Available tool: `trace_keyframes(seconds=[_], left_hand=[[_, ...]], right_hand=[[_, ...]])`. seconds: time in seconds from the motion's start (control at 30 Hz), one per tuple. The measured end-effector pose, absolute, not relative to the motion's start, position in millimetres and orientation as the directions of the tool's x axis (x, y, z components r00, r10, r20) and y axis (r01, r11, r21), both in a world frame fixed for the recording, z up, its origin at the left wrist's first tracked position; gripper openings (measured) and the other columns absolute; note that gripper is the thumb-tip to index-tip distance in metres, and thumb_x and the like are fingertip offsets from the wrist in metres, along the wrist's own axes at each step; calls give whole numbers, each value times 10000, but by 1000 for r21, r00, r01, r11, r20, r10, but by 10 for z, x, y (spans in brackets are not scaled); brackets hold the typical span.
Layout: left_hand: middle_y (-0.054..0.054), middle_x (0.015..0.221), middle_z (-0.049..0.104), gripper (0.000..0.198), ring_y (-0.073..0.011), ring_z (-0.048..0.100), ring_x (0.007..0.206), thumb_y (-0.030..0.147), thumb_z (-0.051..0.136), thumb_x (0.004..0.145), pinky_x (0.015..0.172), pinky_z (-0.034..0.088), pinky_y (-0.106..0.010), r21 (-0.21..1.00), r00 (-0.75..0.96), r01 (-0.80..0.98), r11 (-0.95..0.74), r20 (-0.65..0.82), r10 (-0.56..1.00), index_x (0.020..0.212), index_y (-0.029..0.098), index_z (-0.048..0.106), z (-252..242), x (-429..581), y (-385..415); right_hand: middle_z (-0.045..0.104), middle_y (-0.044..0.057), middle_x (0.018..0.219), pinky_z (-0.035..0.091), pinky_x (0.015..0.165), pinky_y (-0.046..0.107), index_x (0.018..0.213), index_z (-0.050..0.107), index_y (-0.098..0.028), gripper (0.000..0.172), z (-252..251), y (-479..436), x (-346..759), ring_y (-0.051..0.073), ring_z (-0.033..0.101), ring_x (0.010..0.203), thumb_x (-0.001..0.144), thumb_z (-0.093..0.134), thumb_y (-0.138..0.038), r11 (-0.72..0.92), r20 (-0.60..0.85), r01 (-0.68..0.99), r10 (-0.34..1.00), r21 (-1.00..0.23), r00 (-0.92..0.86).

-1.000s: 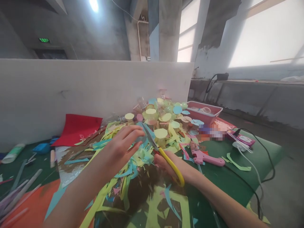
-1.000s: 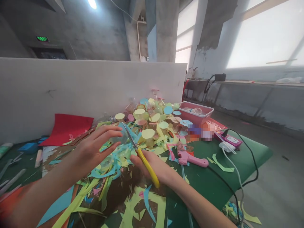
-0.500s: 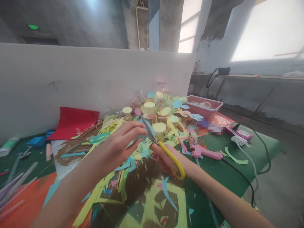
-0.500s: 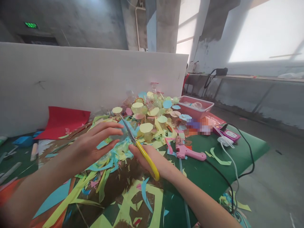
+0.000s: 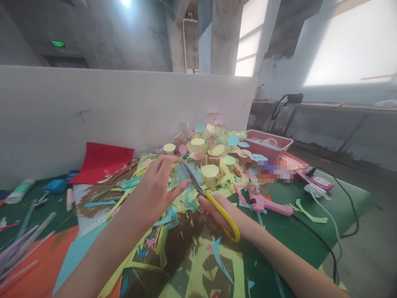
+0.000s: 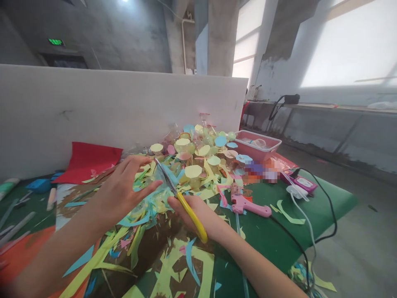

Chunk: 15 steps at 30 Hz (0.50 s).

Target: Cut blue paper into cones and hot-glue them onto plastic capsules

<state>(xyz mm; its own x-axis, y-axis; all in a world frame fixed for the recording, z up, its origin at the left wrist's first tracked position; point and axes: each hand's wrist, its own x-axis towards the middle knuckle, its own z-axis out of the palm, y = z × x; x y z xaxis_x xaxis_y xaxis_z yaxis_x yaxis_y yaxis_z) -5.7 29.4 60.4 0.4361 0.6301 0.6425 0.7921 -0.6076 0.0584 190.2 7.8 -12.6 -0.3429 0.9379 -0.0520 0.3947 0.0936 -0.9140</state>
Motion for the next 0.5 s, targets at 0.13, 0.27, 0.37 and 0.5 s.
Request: trace_keyframes(seconds=[0.13, 0.27, 0.37, 0.5], left_hand=[[-115, 1068, 616, 555, -311, 627, 977, 632, 543, 807, 739, 509, -404, 174, 258, 905, -387, 499, 828, 1138, 192, 469, 524, -38, 291], [-63, 885, 647, 391, -256, 659, 786, 535, 508, 872, 621, 491, -339, 270, 219, 904, -332, 375, 901, 1063, 195, 496, 531, 12, 258], [-40, 900, 640, 306, -240, 649, 834, 452, 538, 882, 680, 504, -341, 252, 238, 891, -379, 452, 860, 1065, 209, 506, 590, 19, 233], [-65, 1074, 625, 285, -260, 598, 1042, 340, 577, 871, 865, 488, -391, 102, 332, 867, -488, 613, 717, 1119, 214, 512, 603, -16, 246]], right_hand=[[373, -88, 417, 312, 396, 206, 732, 497, -206, 543, -144, 98, 1895, 84, 378, 366, 874, 342, -707, 42, -84, 341, 935, -939, -345], [355, -94, 427, 293, 353, 199, 736, 469, -216, 545, -162, 109, 1898, 82, 362, 337, 862, 326, -727, 2, -112, 314, 933, -949, -342], [364, -85, 504, 294, 376, 201, 749, 424, -225, 498, -114, 83, 1929, 80, 355, 386, 884, 325, -694, 65, -55, 300, 926, -952, -375], [380, -53, 680, 350, 509, 224, 784, 388, -224, 421, -31, 36, 1986, 97, 354, 559, 925, 336, -618, 301, 129, 307, 871, -903, -475]])
